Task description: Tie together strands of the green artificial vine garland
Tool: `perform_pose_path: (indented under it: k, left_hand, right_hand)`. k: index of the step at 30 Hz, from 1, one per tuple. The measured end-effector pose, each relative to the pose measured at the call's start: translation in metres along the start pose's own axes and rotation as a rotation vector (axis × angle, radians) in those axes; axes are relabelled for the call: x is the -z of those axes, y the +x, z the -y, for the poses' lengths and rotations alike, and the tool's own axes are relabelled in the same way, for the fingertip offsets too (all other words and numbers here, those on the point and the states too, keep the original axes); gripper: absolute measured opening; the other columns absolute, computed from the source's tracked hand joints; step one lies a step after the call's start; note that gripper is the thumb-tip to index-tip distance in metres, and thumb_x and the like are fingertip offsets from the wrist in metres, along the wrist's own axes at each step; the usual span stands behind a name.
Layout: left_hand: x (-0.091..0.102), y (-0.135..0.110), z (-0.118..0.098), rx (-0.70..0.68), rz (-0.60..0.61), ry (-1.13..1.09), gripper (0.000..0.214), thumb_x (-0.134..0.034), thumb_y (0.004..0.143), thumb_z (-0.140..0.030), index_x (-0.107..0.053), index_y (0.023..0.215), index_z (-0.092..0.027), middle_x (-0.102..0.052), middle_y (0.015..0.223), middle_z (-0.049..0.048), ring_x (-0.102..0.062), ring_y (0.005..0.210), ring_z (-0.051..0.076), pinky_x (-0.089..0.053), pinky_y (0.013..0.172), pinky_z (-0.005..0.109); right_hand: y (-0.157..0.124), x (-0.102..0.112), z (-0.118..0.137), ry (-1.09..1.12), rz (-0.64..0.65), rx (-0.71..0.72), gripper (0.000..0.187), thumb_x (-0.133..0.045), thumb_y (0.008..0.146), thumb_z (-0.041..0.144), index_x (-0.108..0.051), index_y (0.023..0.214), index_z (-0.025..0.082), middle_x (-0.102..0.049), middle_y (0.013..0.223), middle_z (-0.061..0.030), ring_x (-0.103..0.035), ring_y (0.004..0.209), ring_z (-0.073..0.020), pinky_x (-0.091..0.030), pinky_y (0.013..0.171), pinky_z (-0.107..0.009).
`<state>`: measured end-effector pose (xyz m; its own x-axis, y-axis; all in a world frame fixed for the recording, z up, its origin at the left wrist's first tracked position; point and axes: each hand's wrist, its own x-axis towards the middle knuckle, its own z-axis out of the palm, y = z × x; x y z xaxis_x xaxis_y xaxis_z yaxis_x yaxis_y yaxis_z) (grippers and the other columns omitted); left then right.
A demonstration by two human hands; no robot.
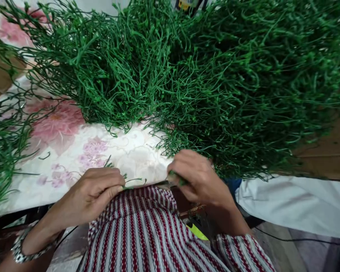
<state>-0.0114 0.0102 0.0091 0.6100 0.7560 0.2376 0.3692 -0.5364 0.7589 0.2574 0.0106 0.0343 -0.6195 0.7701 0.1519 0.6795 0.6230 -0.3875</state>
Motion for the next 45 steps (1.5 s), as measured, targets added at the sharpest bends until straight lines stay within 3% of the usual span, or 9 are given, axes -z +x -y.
perform_pose_path:
  k: [3, 6, 13, 20, 22, 26, 32, 39, 45]
  left_hand:
    - [0.002, 0.003, -0.001, 0.069, -0.061, -0.055, 0.010, -0.051, 0.080, -0.010, -0.055, 0.083, -0.020, -0.060, 0.072, 0.0001, -0.055, 0.065, 0.010, -0.042, 0.057, 0.020]
    - [0.001, 0.003, 0.000, 0.141, -0.133, -0.083, 0.010, -0.052, 0.080, -0.012, -0.056, 0.082, -0.020, -0.060, 0.073, 0.0003, -0.055, 0.066, 0.011, -0.042, 0.055, 0.020]
    - [-0.008, 0.005, 0.004, 0.433, -0.414, -0.355, 0.008, -0.059, 0.076, -0.019, -0.060, 0.084, -0.018, -0.059, 0.072, -0.0005, -0.050, 0.061, 0.010, -0.039, 0.051, 0.019]
    - [-0.007, 0.022, 0.004, 0.435, -0.534, -0.732, 0.009, -0.068, 0.068, -0.019, -0.060, 0.071, -0.015, -0.052, 0.066, -0.0011, -0.045, 0.060, 0.008, -0.033, 0.050, 0.019]
    - [-0.008, 0.024, 0.003, 0.410, -0.530, -0.754, 0.009, -0.068, 0.067, -0.020, -0.061, 0.070, -0.015, -0.052, 0.065, -0.0010, -0.045, 0.061, 0.009, -0.033, 0.051, 0.020]
    - [-0.014, 0.024, 0.000, 0.313, -0.486, -0.654, 0.008, -0.067, 0.070, -0.021, -0.062, 0.071, -0.016, -0.053, 0.066, -0.0003, -0.046, 0.063, 0.010, -0.036, 0.058, 0.023]
    - [-0.025, 0.017, 0.002, 0.308, -0.548, -0.646, 0.009, -0.065, 0.073, -0.025, -0.062, 0.071, -0.017, -0.053, 0.066, -0.0001, -0.047, 0.063, 0.011, -0.037, 0.057, 0.024]
    - [-0.020, 0.010, 0.003, 0.303, -0.447, -0.514, 0.008, -0.058, 0.078, -0.019, -0.058, 0.072, -0.014, -0.046, 0.065, -0.0011, -0.042, 0.058, 0.009, -0.030, 0.052, 0.023]
    - [-0.015, 0.014, 0.001, 0.292, -0.252, -0.254, 0.014, -0.052, 0.080, -0.018, -0.048, 0.067, -0.015, -0.045, 0.065, -0.0022, -0.042, 0.061, 0.008, -0.032, 0.057, 0.022]
  right_hand:
    - [-0.009, 0.002, -0.021, -0.462, -0.318, -0.387, 0.014, -0.049, 0.082, 0.030, -0.055, 0.087, 0.019, -0.058, 0.090, -0.0084, -0.044, 0.090, -0.0229, -0.027, 0.082, -0.041]
    - [-0.011, -0.014, -0.041, -0.613, -0.307, -0.544, 0.040, -0.051, 0.080, 0.046, -0.053, 0.107, 0.017, -0.051, 0.113, -0.0144, -0.038, 0.106, -0.0311, -0.020, 0.092, -0.051]
    - [-0.019, -0.011, -0.039, -0.571, -0.313, -0.509, 0.050, -0.052, 0.081, 0.043, -0.046, 0.124, 0.018, -0.052, 0.121, -0.0132, -0.042, 0.110, -0.0310, -0.022, 0.094, -0.051]
    - [-0.019, 0.004, -0.017, -0.414, -0.793, -0.258, 0.022, -0.054, 0.076, 0.017, -0.069, 0.092, 0.021, -0.067, 0.078, -0.0070, -0.058, 0.076, -0.0235, -0.039, 0.077, -0.040]
    - [-0.002, -0.006, 0.000, -0.126, -0.776, -0.193, 0.026, -0.053, 0.077, 0.014, -0.067, 0.098, 0.022, -0.066, 0.083, -0.0061, -0.058, 0.078, -0.0212, -0.043, 0.073, -0.037]
    - [0.044, -0.036, 0.028, 0.251, -0.417, 0.017, 0.041, -0.062, 0.074, 0.028, -0.056, 0.113, 0.019, -0.061, 0.107, -0.0090, -0.053, 0.100, -0.0244, -0.041, 0.085, -0.041]
    - [0.065, -0.068, 0.032, 0.514, -0.300, 0.028, 0.020, -0.055, 0.081, 0.025, -0.057, 0.100, 0.018, -0.062, 0.081, -0.0030, -0.056, 0.077, -0.0154, -0.042, 0.073, -0.032]
    - [0.059, -0.067, 0.028, 0.504, -0.281, 0.072, 0.004, -0.055, 0.081, 0.020, -0.055, 0.083, 0.017, -0.056, 0.073, -0.0021, -0.051, 0.072, -0.0147, -0.039, 0.070, -0.031]
    - [0.057, -0.062, 0.024, 0.311, -0.100, 0.126, 0.016, -0.052, 0.082, 0.032, -0.050, 0.081, 0.016, -0.054, 0.079, -0.0055, -0.045, 0.075, -0.0169, -0.036, 0.071, -0.033]
